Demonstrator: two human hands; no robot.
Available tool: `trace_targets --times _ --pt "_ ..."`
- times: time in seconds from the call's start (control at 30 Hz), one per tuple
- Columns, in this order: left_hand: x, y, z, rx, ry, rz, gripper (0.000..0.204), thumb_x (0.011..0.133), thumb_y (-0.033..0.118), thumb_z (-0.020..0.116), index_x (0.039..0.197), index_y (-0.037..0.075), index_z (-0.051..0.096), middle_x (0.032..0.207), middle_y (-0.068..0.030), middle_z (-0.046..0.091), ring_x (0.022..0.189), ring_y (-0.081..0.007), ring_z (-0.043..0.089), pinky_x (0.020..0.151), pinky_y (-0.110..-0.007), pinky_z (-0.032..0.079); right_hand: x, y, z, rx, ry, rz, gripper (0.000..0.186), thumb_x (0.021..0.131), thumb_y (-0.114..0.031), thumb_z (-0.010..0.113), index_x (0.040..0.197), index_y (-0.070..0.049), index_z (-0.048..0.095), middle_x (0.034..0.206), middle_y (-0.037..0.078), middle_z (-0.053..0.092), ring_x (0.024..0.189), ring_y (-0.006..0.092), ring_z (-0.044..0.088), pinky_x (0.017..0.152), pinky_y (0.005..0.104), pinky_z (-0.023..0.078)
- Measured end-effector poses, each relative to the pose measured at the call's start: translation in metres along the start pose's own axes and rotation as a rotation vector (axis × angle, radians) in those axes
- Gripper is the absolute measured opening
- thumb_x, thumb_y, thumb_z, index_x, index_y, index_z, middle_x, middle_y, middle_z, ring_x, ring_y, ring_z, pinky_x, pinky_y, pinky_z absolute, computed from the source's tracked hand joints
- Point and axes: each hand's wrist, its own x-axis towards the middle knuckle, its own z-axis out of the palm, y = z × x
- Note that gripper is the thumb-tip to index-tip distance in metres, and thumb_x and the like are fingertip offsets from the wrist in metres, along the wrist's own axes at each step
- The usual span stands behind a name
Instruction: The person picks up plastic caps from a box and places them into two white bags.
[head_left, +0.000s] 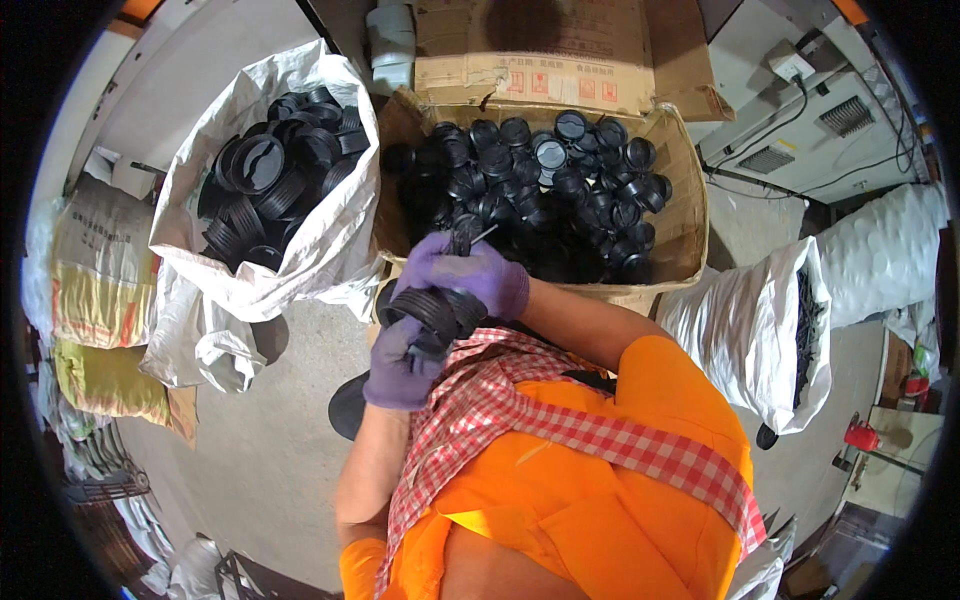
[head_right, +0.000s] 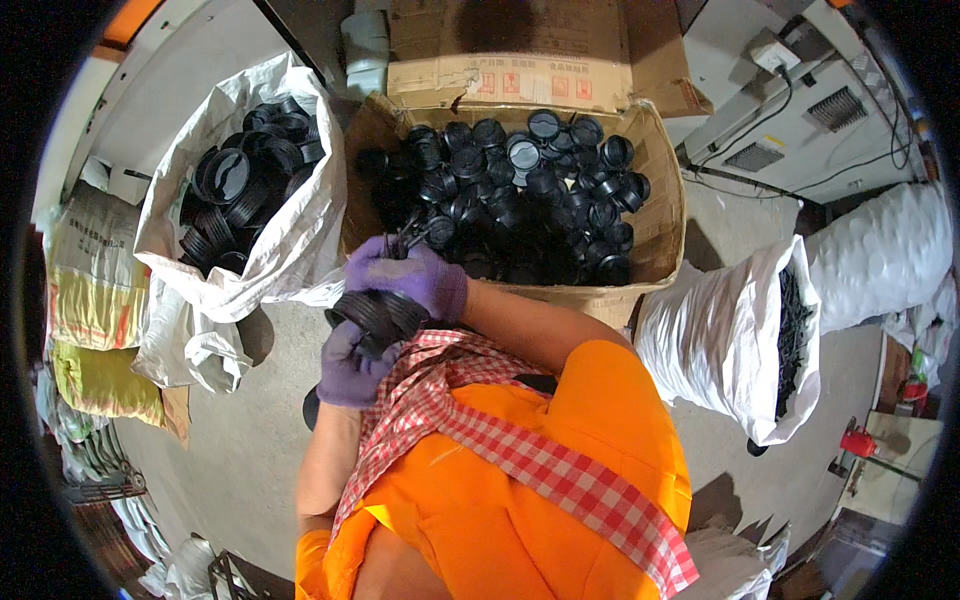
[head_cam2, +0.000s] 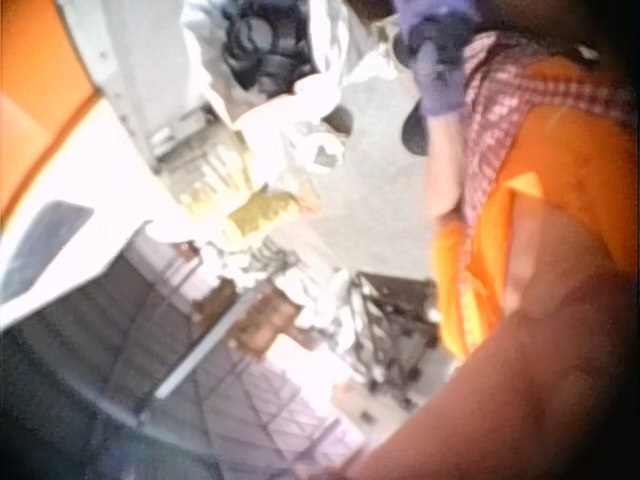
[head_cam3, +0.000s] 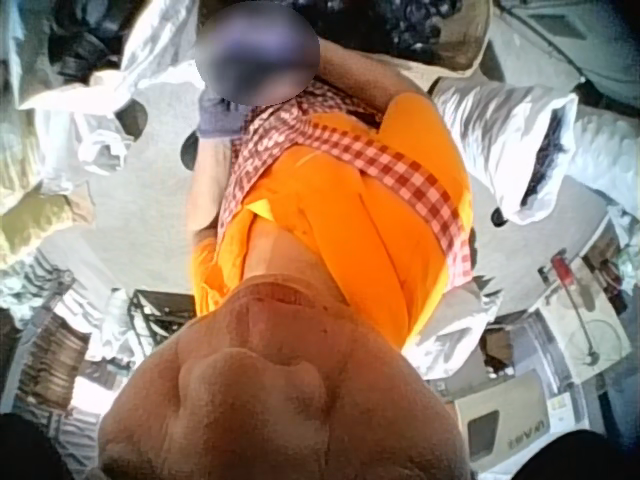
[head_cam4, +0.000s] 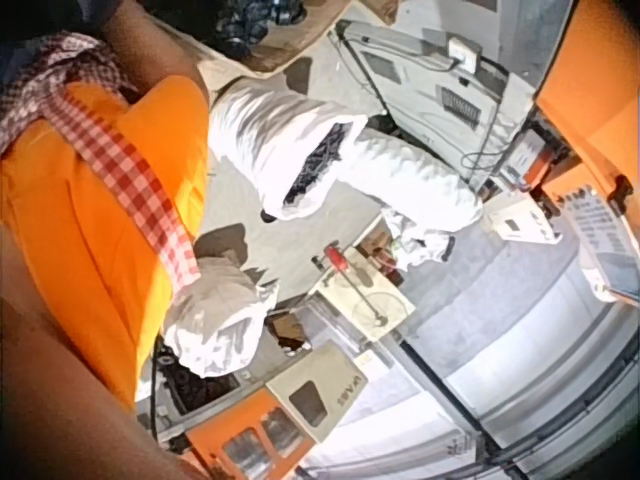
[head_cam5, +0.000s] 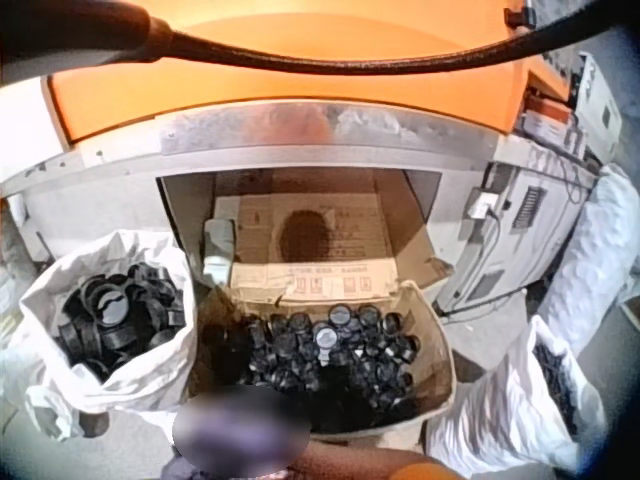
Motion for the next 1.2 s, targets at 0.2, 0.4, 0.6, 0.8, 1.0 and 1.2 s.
trace_targets --times 0.2,0.4,0.6,0.8,1.0,1.2 --pt "0.02 0.015 0.047 1.801 0.025 0.69 0.04 0.073 0.003 0.058 0.114 0.007 0.058 0.106 -0.014 0.059 0.093 -0.0296 0.057 0.08 -0.038 0.047 -0.03 0.038 0.001 -0.206 0.254 0.542 0.013 0.077 -0.005 0.058 0.089 -0.005 0.064 0.089 0.009 0.064 0.083 0.0215 0.062 0.073 0.0318 0.049" --pt "0.029 0.083 0.078 1.81 0.06 0.971 0.046 0.063 -0.003 0.062 0.107 0.01 0.063 0.098 -0.0114 0.062 0.093 -0.0316 0.056 0.082 -0.039 0.045 -0.074 0.06 -0.068 -0.636 0.416 0.765 0.01 0.074 -0.012 0.058 0.083 -0.008 0.062 0.09 0.014 0.063 0.085 0.0333 0.061 0.073 0.0395 0.049" --pt "0.087 0.219 -0.025 2.101 0.484 1.203 0.046 0.077 0.006 0.054 0.122 0.011 0.056 0.119 -0.0165 0.053 0.109 -0.0326 0.052 0.094 -0.04 0.041 -0.115 -0.044 -0.211 -1.157 0.78 0.701 0.016 0.071 -0.003 0.063 0.086 -0.007 0.061 0.085 0.014 0.062 0.082 0.0311 0.06 0.075 0.0382 0.048" --pt "0.133 0.25 -0.066 2.395 0.529 0.567 0.051 0.079 0.019 0.053 0.13 0.018 0.047 0.128 -0.0178 0.046 0.116 -0.0369 0.047 0.096 -0.042 0.04 -0.224 -0.181 -0.341 -1.895 0.998 1.132 0.024 0.074 -0.019 0.063 0.094 -0.007 0.063 0.094 0.018 0.062 0.093 0.0339 0.059 0.08 0.0409 0.046" --pt "0.118 0.24 -0.049 2.486 0.496 0.7 0.062 0.077 0.032 0.062 0.135 0.022 0.041 0.142 -0.0156 0.033 0.129 -0.035 0.033 0.104 -0.044 0.03 -0.249 -0.224 -0.338 -1.32 0.92 2.269 0.104 0.064 -0.083 0.045 0.143 -0.017 0.026 0.148 0.016 0.02 0.137 0.0338 0.017 0.11 0.048 0.016" --pt "0.105 0.204 -0.013 2.545 0.381 0.772 0.04 0.087 0.03 0.052 0.126 0.026 0.051 0.145 -0.0082 0.031 0.13 -0.0406 0.027 0.107 -0.046 0.024 -0.197 -0.195 -0.344 -2.164 0.682 1.382 0.041 0.077 -0.042 0.056 0.113 -0.021 0.059 0.125 0.004 0.052 0.116 0.0275 0.048 0.095 0.0484 0.034"
